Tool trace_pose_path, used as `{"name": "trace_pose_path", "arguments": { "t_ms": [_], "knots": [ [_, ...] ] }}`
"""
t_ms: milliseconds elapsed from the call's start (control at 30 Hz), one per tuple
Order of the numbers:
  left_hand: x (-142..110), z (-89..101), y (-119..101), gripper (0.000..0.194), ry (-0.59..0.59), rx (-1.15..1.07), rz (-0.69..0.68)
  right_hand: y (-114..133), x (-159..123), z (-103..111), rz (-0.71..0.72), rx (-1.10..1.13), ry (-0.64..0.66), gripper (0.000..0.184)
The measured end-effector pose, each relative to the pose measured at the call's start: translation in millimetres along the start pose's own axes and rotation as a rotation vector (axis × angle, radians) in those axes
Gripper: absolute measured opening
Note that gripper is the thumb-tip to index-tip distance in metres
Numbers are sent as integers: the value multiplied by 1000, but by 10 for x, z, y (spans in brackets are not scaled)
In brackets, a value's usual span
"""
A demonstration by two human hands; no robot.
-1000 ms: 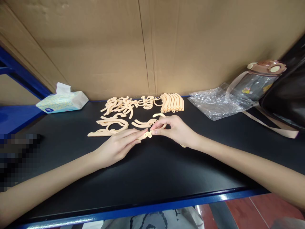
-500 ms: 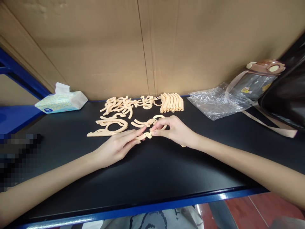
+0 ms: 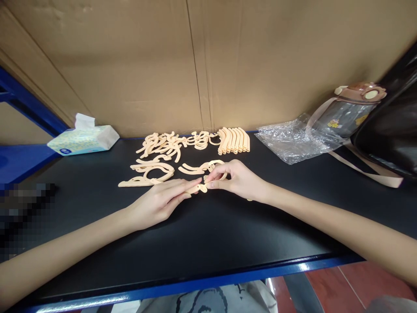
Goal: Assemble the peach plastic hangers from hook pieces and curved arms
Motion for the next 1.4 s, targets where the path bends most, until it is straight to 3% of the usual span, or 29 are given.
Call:
{"name": "trace_pose_path", "arguments": {
  "t_ms": [233, 300, 367, 433, 533, 700, 933, 1100, 1200, 1300, 1400],
  "knots": [
    [17, 11, -13, 39, 5, -19, -4, 17, -22, -25, 29, -12, -3, 15],
    [49, 54, 6, 40, -27, -60, -4, 72, -49, -131, 79, -36, 42, 18],
    [77, 123, 58, 43, -121, -102, 39, 177, -95, -314, 231, -98, 197, 18],
    [93, 131, 87, 41, -127, -77, 53, 203, -113, -403, 268, -202, 213, 17],
    [89, 45, 114, 41, -6, -19, 105, 138, -83, -367, 181, -224, 113, 18],
    [87, 43, 86, 23, -18, 4, 143, 85, -58, -313, 196, -239, 123, 14],
    [115, 60, 34, 22, 78, 38, 135, 87, -78, -295, 191, -203, 119, 14],
    [129, 88, -20, 19, 75, 59, 215, 85, -38, -207, 170, -146, 113, 16],
    [141, 124, -29, 20, 80, 117, 349, 89, 14, -106, 127, -88, 99, 16],
    [134, 116, -39, 20, 177, 199, 451, 105, 61, 15, 100, -62, 35, 17],
    [127, 77, -95, 20, 264, 316, 377, 128, 93, 123, 105, -55, -68, 17]
  ]
}}
Point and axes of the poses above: each hand's wrist, its own x-axis towards the middle knuckle, its own z-axis out of the back of the hand, y = z × x, the point moved 5 cm from there along x, towards the middle knuckle, and after that the axes turned 2 degrees about z, right-handed, at the moved point
